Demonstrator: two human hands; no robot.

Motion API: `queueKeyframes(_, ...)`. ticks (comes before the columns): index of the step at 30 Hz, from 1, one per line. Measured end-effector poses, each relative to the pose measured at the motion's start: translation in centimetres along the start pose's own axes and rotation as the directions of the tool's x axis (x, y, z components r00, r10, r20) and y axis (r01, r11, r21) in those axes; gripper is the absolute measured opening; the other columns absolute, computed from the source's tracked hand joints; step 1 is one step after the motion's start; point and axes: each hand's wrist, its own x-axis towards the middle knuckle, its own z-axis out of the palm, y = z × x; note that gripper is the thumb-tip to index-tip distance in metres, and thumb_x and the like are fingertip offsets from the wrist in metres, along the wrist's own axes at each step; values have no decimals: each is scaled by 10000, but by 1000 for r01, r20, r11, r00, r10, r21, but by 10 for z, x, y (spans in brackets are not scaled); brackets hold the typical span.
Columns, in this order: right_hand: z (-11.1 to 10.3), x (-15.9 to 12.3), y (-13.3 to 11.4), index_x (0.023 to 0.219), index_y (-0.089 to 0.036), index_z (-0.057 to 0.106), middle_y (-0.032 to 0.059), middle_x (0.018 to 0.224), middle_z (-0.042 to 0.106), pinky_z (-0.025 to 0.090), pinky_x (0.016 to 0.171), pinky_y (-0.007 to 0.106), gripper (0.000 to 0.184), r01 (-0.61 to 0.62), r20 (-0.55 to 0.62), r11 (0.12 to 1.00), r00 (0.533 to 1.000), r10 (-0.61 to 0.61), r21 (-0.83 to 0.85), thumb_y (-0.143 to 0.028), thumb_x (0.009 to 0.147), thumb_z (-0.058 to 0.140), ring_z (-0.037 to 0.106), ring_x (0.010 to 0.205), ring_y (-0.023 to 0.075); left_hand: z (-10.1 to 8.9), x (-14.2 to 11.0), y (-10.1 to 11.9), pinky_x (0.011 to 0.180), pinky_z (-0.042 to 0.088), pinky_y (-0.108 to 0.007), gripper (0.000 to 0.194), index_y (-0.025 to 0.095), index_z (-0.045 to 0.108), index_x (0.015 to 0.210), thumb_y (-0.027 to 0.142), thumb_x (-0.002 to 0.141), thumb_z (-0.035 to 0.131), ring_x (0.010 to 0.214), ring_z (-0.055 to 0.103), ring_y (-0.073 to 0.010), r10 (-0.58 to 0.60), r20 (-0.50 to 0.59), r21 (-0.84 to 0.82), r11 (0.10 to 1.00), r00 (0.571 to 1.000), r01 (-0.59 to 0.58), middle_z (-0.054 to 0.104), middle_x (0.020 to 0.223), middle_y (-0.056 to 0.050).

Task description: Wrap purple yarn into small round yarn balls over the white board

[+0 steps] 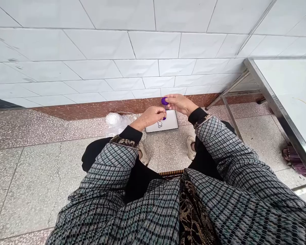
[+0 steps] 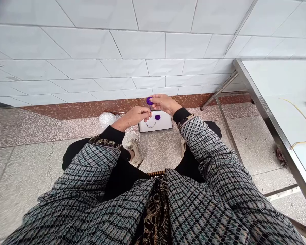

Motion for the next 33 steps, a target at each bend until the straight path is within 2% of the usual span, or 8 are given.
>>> queueKeyframes(5, -7, -5, -2, 934, -147, 650, -40, 689, 638, 458, 527, 149, 137, 43, 220, 999, 975, -41, -5, -16, 966, 675, 522, 529, 50, 0, 3, -3, 633, 472, -248, 194, 182, 614, 644, 159, 833, 576, 585, 590, -129, -56, 4, -26, 998, 998, 56, 630, 612, -9)
queueKeyframes(11, -12, -9, 0, 802, -160, 649, -36, 630, 609, 424, 484, 168, 199, 99, 377, 911, 924, 66, -401, -37, 861, 794, 524, 525, 70, -9, 3, -5, 592, 400, -251, 174, 177, 627, 634, 168, 803, 588, 567, 538, -117, -55, -65, 40, 998, 996, 58, 616, 594, -4)
queueKeyframes(16, -8, 0, 9, 734, -161, 635, -19, 584, 606, 450, 448, 173, 266, 39, 156, 842, 986, 53, -539, 26, 834, 796, 531, 505, 81, -11, 0, 0, 646, 418, -274, 212, 191, 576, 599, 168, 808, 546, 602, 540, -128, -56, -124, 42, 997, 991, 62, 606, 610, -7)
queueKeyframes(19, -5, 4, 8, 798, -163, 610, -26, 585, 606, 478, 467, 158, 255, 21, -57, 942, 997, -42, -336, 27, 905, 741, 540, 509, 75, -8, -3, 3, 670, 434, -266, 226, 192, 562, 597, 156, 820, 545, 636, 560, -131, -25, -115, 13, 1000, 993, 26, 622, 639, -12)
queueKeyframes(21, -4, 4, 5, 882, -154, 626, -33, 614, 623, 511, 514, 144, 189, 29, -102, 991, 994, -42, -132, 0, 977, 679, 546, 518, 62, -6, -3, 5, 682, 451, -255, 241, 190, 555, 588, 137, 824, 546, 652, 574, -129, -12, -89, -12, 1000, 996, 11, 628, 651, -13)
queueKeyframes(24, -4, 1, -1, 984, -145, 663, -38, 682, 658, 536, 571, 136, 98, 30, -28, 995, 999, -27, 91, -53, 1018, 664, 567, 534, 46, -2, -2, 6, 687, 474, -244, 266, 187, 556, 584, 109, 838, 545, 634, 574, -122, -21, -35, -44, 999, 999, 20, 619, 634, -7)
queueKeyframes(27, -8, -4, -6, 994, -151, 666, -51, 713, 666, 515, 565, 133, 95, 55, 110, 987, 991, -71, 149, -94, 979, 740, 555, 530, 35, -1, 0, 5, 685, 485, -244, 257, 183, 582, 603, 96, 843, 552, 613, 578, -119, -43, 7, -64, 997, 999, 43, 610, 619, -1)
queueKeyframes(33, -19, -9, -2, 895, -165, 637, -47, 673, 651, 495, 507, 169, 210, 5, 405, 977, 910, 83, -213, -64, 867, 818, 563, 529, 65, -7, 3, -2, 639, 448, -239, 232, 184, 595, 604, 170, 834, 577, 587, 565, -118, -29, -69, -21, 999, 997, 28, 614, 587, 10)
